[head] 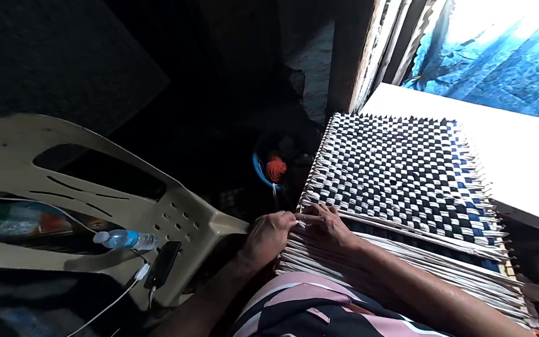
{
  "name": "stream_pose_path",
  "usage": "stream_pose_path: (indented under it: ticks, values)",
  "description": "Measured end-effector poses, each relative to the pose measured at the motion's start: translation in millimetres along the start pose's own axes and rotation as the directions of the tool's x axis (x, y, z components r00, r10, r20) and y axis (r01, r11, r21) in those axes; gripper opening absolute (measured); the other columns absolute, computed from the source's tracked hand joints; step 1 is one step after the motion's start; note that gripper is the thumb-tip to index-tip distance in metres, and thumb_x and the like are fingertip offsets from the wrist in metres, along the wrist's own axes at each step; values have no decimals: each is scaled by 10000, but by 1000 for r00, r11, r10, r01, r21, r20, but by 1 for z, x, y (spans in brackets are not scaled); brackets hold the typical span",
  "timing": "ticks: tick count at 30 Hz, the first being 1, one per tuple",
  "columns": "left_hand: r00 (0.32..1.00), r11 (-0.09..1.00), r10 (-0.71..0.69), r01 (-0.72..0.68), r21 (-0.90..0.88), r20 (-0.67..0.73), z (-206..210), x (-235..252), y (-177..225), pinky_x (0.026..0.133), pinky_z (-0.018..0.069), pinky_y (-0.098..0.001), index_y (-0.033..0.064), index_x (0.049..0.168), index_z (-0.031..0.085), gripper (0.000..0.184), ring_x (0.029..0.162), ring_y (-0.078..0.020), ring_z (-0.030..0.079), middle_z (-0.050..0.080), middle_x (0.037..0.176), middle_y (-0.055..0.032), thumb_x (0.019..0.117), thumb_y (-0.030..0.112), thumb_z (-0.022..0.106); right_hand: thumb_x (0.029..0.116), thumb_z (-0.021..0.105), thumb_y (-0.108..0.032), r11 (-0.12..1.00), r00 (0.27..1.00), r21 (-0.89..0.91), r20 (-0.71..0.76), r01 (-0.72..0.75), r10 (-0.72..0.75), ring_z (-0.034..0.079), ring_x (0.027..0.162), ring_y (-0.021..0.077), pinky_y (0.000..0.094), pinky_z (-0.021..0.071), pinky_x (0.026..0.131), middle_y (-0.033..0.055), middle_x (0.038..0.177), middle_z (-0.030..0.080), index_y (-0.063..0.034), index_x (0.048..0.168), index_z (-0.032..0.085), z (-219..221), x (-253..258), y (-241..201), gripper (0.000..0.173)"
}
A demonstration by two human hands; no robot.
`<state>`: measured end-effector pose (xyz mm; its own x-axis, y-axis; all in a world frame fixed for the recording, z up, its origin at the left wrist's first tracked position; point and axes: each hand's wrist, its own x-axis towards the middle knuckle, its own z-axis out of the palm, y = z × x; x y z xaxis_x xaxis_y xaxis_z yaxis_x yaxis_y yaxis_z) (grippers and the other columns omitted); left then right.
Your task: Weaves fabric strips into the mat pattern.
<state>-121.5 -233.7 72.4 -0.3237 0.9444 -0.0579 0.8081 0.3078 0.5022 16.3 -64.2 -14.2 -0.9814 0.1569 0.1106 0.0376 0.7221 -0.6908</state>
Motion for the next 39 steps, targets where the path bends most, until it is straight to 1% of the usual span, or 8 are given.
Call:
stream_pose_path:
  ticks: [5,8,18,24,29,32,35,39]
  values:
    - [995,932,-67,87,-351,69,-1,36,-35,831,519,-291,32,1054,702,241,836,-83,624,681,922,-48,1063,206,536,958,597,-177,999,1000,34,16,-17,17,589,1194,325,602,369,993,123,1282,668,-264,1362,687,-2,-2,-1,423]
    - [999,891,-43,51,-452,28,12,41,-45,850,502,-256,9,1034,707,223,903,-73,611,664,1003,-68,1042,185,570,946,598,-148,996,999,83,17,-39,38,584,1198,325,603,351,1028,121,1296,672,-210,1350,697,-3,-5,-2,420]
    - [986,957,163,-165,-239,-25,19,18,-46,841,524,-284,14,1013,723,275,883,-148,639,666,951,-102,1045,227,553,968,608,-182,996,1000,88,-12,3,-2,603,1150,266,555,370,1026,72,1220,701,-243,1273,750,0,-8,1,342]
    - [968,942,-151,202,-269,199,30,32,-80,880,509,-391,-8,1024,708,301,910,-185,642,689,972,-124,1042,267,586,988,555,-174,999,1000,-29,10,29,-29,604,1152,265,547,394,1012,70,1225,680,-327,1357,688,3,-6,-2,421]
    - [915,713,-320,404,-574,246,31,48,-47,529,377,-207,17,867,679,227,541,-22,439,540,662,37,1014,185,638,1005,568,-204,999,999,26,-15,39,-38,608,1170,242,532,399,1019,60,1248,685,-292,1316,719,1,-9,-1,357]
    - [938,851,-287,344,-398,196,20,48,-25,734,494,-335,8,939,703,241,736,-125,583,639,805,-56,1025,214,612,1009,578,-202,995,999,93,-31,35,-32,605,1178,218,517,387,1044,51,1238,694,-279,1284,742,-3,-11,0,329]
    - [983,987,-151,157,-45,109,17,32,-19,976,512,-515,19,1044,746,288,1034,-302,692,734,1025,-158,1041,230,550,981,642,-226,989,999,146,30,-29,25,585,1243,241,568,354,1102,52,1286,687,-285,1276,748,0,-6,-6,319]
    - [969,950,231,-204,235,-93,37,24,-25,750,573,-595,-8,943,749,228,855,-387,725,724,933,-195,1000,139,585,968,688,-285,998,1000,59,8,10,-11,595,1265,276,580,366,1129,49,1328,687,-240,1251,762,3,-10,-6,297]
